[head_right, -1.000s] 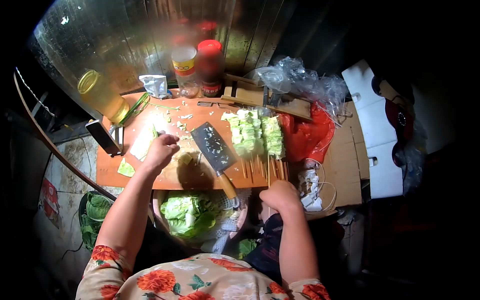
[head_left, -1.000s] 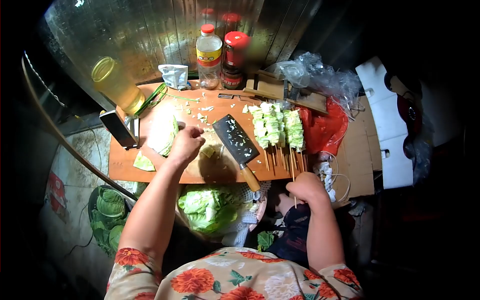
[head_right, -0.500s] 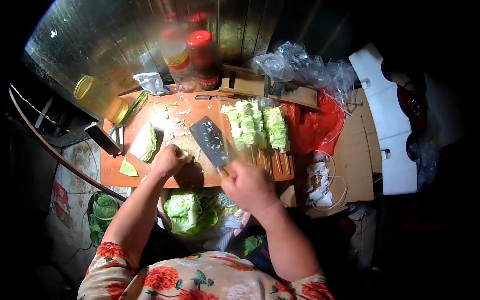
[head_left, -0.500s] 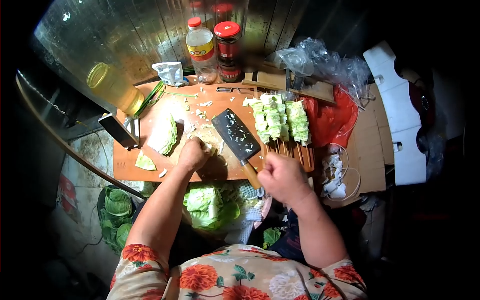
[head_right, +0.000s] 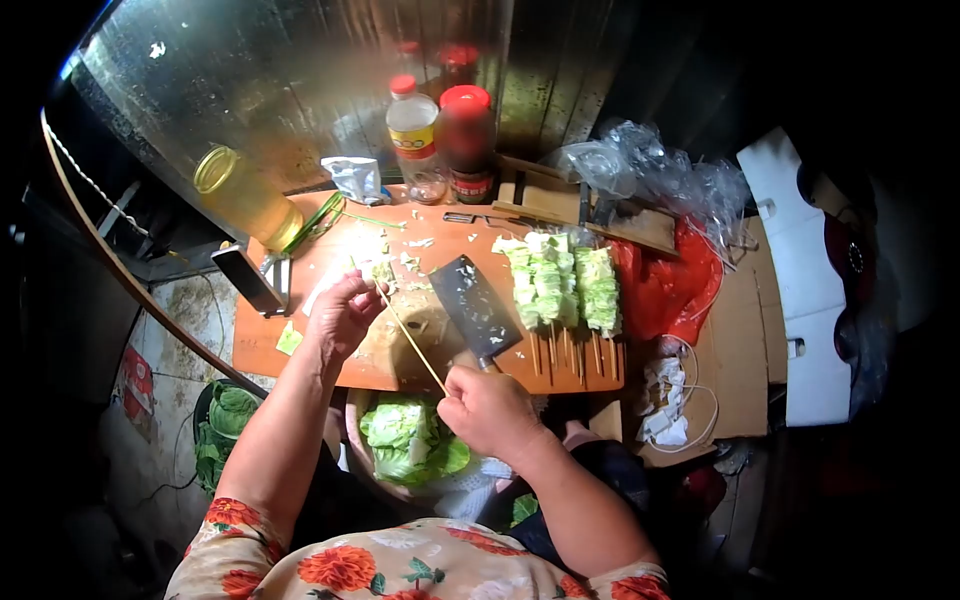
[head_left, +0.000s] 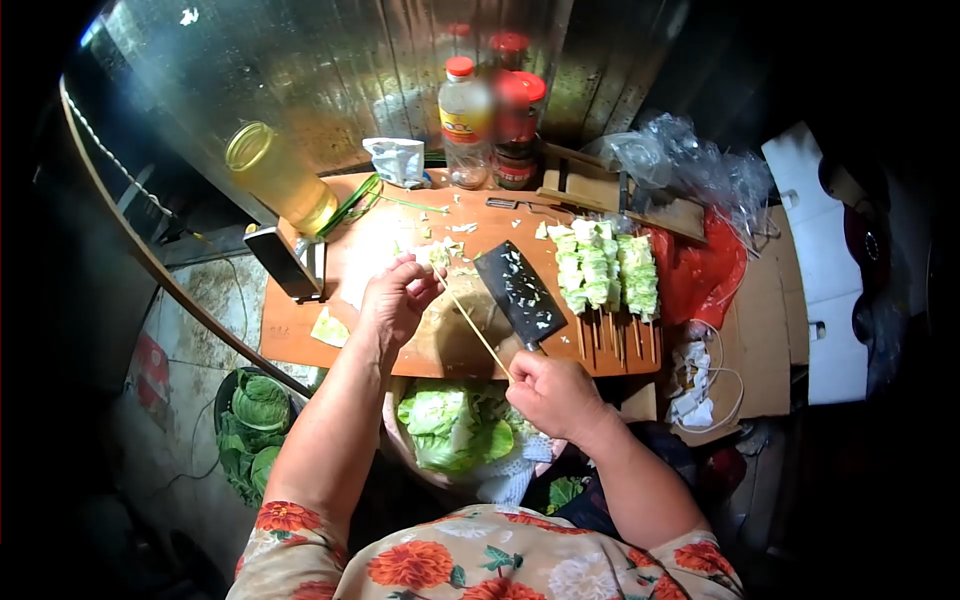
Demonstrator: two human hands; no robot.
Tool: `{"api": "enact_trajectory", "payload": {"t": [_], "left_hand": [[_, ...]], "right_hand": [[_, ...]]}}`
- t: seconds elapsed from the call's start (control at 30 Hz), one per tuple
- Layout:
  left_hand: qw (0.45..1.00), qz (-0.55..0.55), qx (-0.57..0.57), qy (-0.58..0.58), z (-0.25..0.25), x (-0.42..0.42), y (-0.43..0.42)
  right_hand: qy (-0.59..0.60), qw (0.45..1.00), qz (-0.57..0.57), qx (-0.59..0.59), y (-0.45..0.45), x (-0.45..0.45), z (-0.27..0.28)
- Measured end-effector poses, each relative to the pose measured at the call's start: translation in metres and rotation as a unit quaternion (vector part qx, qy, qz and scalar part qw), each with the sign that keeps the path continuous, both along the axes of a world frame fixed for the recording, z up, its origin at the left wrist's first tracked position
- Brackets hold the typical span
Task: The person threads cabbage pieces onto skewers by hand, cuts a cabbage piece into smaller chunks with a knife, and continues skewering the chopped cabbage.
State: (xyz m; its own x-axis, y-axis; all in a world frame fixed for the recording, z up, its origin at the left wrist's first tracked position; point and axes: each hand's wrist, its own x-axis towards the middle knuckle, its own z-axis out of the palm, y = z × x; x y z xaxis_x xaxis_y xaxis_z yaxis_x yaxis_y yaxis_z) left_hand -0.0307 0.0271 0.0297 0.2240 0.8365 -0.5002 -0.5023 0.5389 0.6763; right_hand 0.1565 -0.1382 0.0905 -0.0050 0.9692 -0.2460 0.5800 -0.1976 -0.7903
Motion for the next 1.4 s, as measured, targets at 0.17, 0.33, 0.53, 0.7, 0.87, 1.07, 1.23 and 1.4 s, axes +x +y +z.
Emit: {"api": "enact_trajectory", "payload": {"t": [0.17, 0.33, 0.53, 0.7, 0.87, 1.07, 1.23, 1.4], "left_hand": [[1.0, -0.005, 0.028, 0.01, -0.001, -0.008, 0.002], [0.992, -0.006, 0.105, 0.064, 0.001, -0.008, 0.002], [0.987, -0.001, 0.157, 0.046, 0.013, -0.004, -0.002], [0.983, -0.047, 0.173, 0.042, 0.024, -0.007, -0.001], [0.982, -0.081, 0.17, 0.006, 0.031, -0.011, -0.002], [0.942, -0.24, 0.228, 0.054, 0.044, 0.017, -0.041], [0.924, -0.298, 0.237, -0.023, 0.037, 0.029, -0.055], [0.902, -0.326, 0.267, 0.093, 0.037, 0.022, -0.039]], "right_hand": [[0.024, 1.0, -0.013, 0.001, 0.003, -0.005, 0.002], [0.071, 0.997, -0.02, 0.018, 0.002, -0.007, -0.006], [0.176, 0.981, -0.047, 0.061, -0.002, -0.013, -0.018], [0.251, 0.964, -0.058, 0.061, -0.003, -0.012, -0.015], [0.302, 0.95, -0.065, 0.05, -0.006, -0.009, -0.012], [0.315, 0.94, -0.095, 0.089, 0.006, -0.013, -0.013], [0.256, 0.952, -0.145, 0.087, 0.01, -0.005, -0.017], [0.13, 0.982, -0.121, 0.066, 0.013, 0.011, -0.031]]}}
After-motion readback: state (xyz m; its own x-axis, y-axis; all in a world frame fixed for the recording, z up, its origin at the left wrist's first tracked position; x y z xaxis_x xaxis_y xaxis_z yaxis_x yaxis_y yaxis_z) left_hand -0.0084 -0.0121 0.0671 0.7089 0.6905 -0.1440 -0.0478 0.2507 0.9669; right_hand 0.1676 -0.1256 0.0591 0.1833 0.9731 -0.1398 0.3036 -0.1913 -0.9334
